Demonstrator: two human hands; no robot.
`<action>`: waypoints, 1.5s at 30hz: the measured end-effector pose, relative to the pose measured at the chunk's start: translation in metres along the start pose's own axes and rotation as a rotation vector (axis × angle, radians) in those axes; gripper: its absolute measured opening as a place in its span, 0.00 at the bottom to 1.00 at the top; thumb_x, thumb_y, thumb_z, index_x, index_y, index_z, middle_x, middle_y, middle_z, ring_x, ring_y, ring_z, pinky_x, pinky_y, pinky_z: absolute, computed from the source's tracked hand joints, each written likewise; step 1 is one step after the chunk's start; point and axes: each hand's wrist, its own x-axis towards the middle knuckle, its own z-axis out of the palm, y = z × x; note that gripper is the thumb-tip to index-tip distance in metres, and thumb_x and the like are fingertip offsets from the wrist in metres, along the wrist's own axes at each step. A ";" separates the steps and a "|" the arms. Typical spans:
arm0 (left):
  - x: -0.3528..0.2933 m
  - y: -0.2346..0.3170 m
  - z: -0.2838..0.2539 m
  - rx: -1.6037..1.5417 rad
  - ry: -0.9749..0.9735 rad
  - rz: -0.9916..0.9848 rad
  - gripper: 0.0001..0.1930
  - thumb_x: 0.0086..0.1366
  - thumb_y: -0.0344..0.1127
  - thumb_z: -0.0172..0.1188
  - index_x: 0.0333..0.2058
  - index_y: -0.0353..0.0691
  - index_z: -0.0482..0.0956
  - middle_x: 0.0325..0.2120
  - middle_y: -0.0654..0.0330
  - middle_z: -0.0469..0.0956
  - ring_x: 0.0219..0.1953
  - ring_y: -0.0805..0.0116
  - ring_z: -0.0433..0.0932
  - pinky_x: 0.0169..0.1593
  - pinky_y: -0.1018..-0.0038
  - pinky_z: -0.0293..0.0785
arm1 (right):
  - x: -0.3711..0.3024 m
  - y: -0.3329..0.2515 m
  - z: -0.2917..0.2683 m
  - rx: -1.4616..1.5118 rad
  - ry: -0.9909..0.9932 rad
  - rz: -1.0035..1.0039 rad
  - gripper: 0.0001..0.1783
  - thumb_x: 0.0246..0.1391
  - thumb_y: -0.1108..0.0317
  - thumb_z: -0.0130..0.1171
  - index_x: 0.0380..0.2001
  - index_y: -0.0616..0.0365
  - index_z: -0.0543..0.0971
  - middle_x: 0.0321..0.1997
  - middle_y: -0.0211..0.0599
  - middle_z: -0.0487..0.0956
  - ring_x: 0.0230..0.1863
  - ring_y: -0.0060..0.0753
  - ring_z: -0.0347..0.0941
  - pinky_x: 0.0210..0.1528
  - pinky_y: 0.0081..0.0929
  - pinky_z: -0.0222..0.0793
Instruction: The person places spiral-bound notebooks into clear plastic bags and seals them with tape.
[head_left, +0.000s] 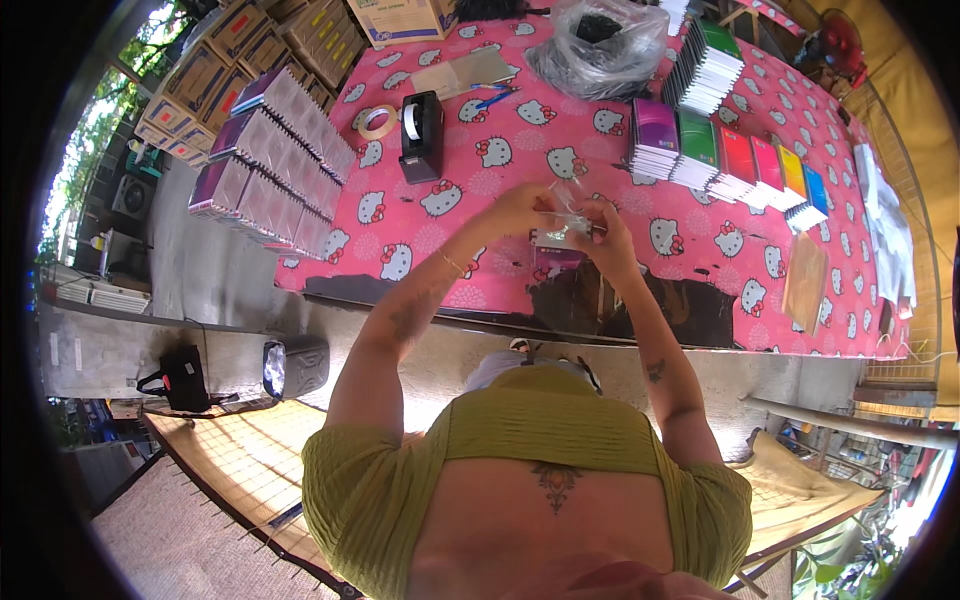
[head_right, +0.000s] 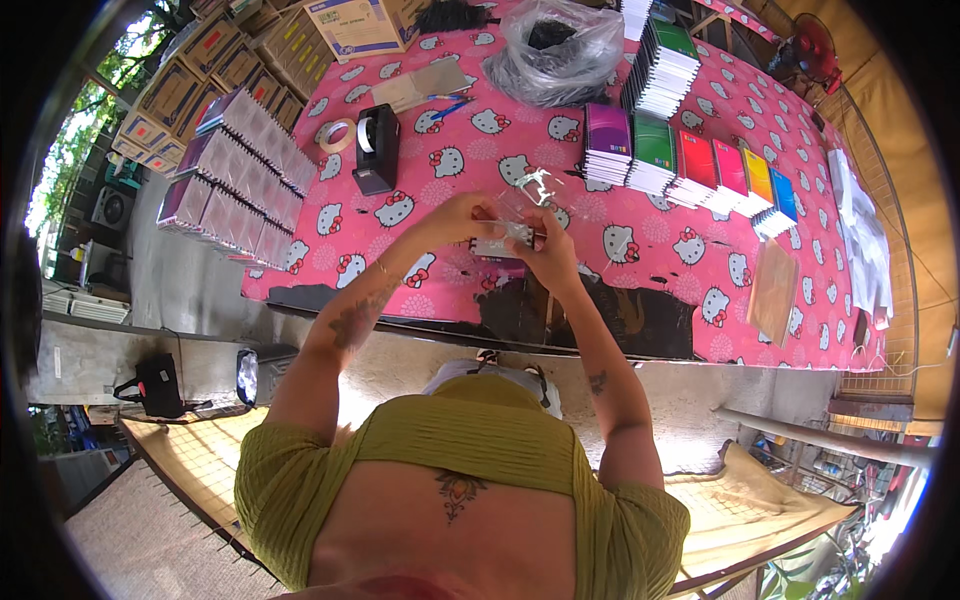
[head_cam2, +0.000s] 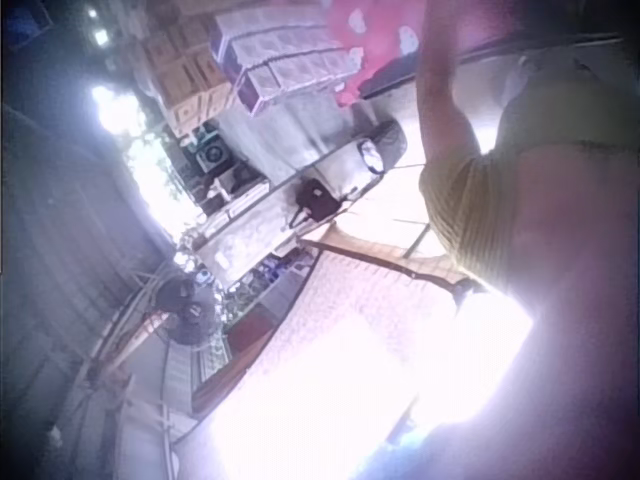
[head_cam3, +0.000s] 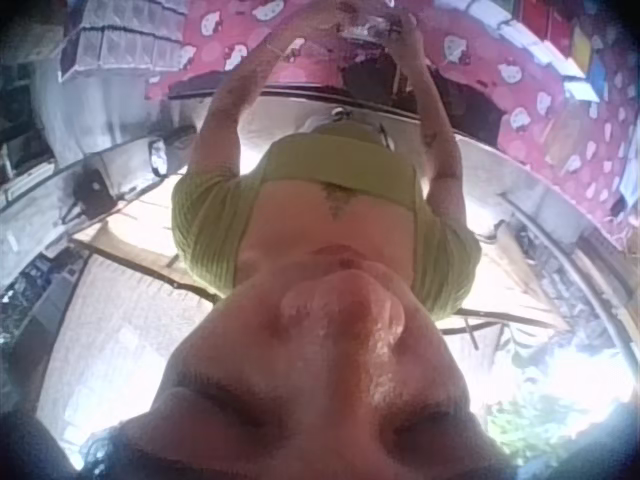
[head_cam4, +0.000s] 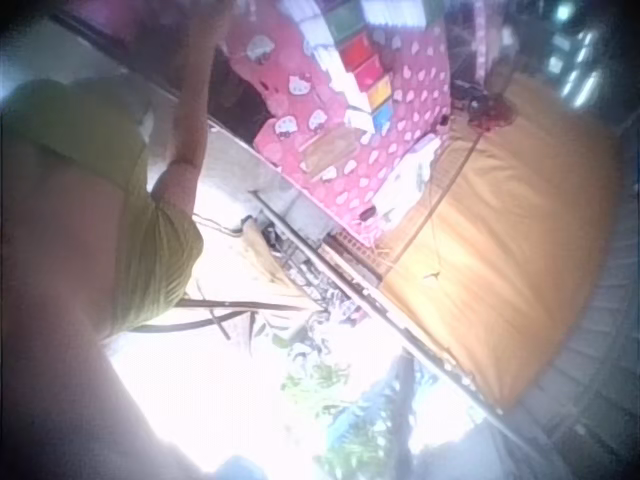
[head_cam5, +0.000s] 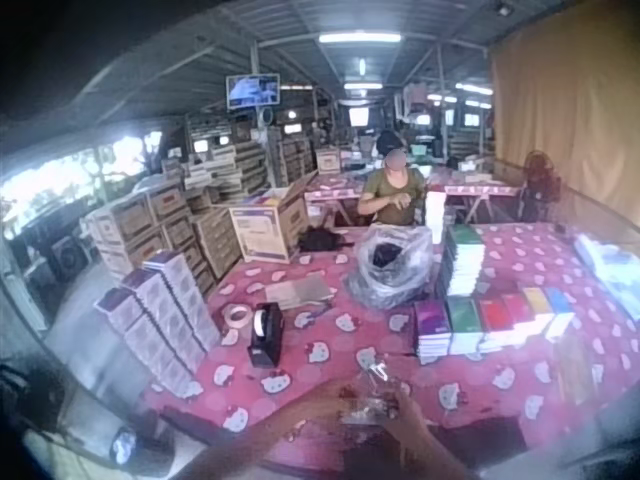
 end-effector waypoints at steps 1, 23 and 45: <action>0.005 -0.018 -0.002 -0.386 -0.189 -0.197 0.12 0.56 0.37 0.71 0.35 0.38 0.82 0.31 0.62 0.82 0.36 0.68 0.80 0.40 0.71 0.75 | 0.003 0.006 0.000 0.031 -0.008 0.067 0.25 0.49 0.69 0.71 0.49 0.59 0.75 0.43 0.31 0.80 0.37 0.20 0.71 0.41 0.24 0.69; -0.032 -0.211 -0.119 -0.853 1.057 -0.167 0.09 0.62 0.34 0.62 0.40 0.39 0.83 0.31 0.61 0.83 0.28 0.68 0.78 0.29 0.73 0.70 | 0.001 -0.004 0.005 0.131 -0.020 0.040 0.20 0.53 0.71 0.67 0.49 0.57 0.76 0.41 0.26 0.78 0.41 0.17 0.70 0.44 0.20 0.66; 0.068 0.069 -0.030 0.832 -0.555 0.398 0.10 0.51 0.40 0.69 0.24 0.38 0.83 0.20 0.55 0.81 0.25 0.58 0.81 0.32 0.66 0.74 | 0.007 0.020 -0.008 0.066 -0.094 -0.143 0.09 0.53 0.73 0.67 0.38 0.56 0.82 0.43 0.24 0.76 0.35 0.16 0.63 0.37 0.17 0.59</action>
